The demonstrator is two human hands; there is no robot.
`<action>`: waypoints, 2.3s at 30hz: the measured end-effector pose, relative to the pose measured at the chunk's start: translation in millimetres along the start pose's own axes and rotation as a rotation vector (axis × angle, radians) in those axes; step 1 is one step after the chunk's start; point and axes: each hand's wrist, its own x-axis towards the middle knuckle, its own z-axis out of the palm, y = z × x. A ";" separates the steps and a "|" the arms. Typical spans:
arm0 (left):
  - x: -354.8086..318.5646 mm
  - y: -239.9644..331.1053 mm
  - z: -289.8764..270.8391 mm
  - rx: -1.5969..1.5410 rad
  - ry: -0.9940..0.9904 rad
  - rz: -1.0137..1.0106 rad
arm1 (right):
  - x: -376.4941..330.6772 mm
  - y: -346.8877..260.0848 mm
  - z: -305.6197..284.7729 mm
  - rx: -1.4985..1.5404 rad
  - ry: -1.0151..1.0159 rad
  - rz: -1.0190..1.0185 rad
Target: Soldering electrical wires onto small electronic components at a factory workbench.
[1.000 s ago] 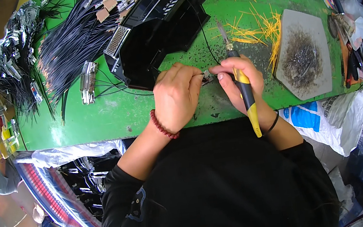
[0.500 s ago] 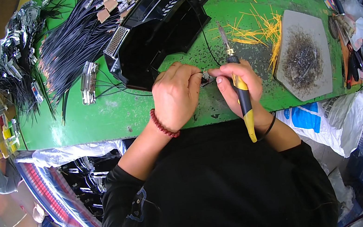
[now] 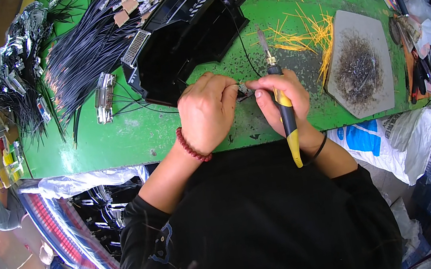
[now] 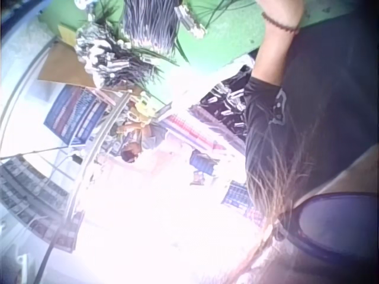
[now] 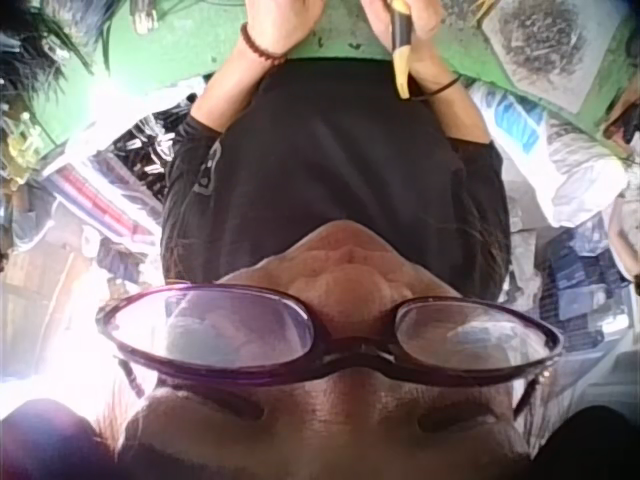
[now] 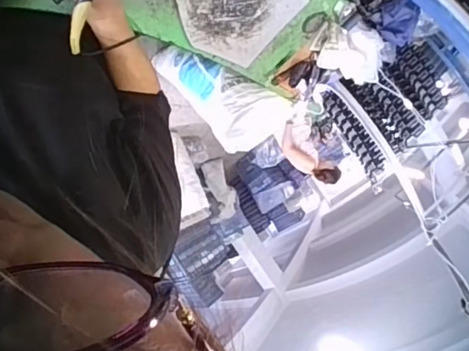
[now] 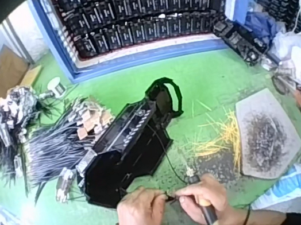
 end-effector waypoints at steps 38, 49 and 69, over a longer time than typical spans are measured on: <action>1.1 -0.8 3.3 0.057 -0.008 0.057 | 7.6 9.5 0.8 -0.017 0.038 -0.070; 1.4 2.3 1.4 0.037 -0.026 -0.023 | 2.4 5.2 -0.8 -0.055 0.012 -0.072; 2.2 1.7 0.2 0.014 -0.029 -0.034 | -1.6 2.7 -1.6 -0.020 -0.003 -0.077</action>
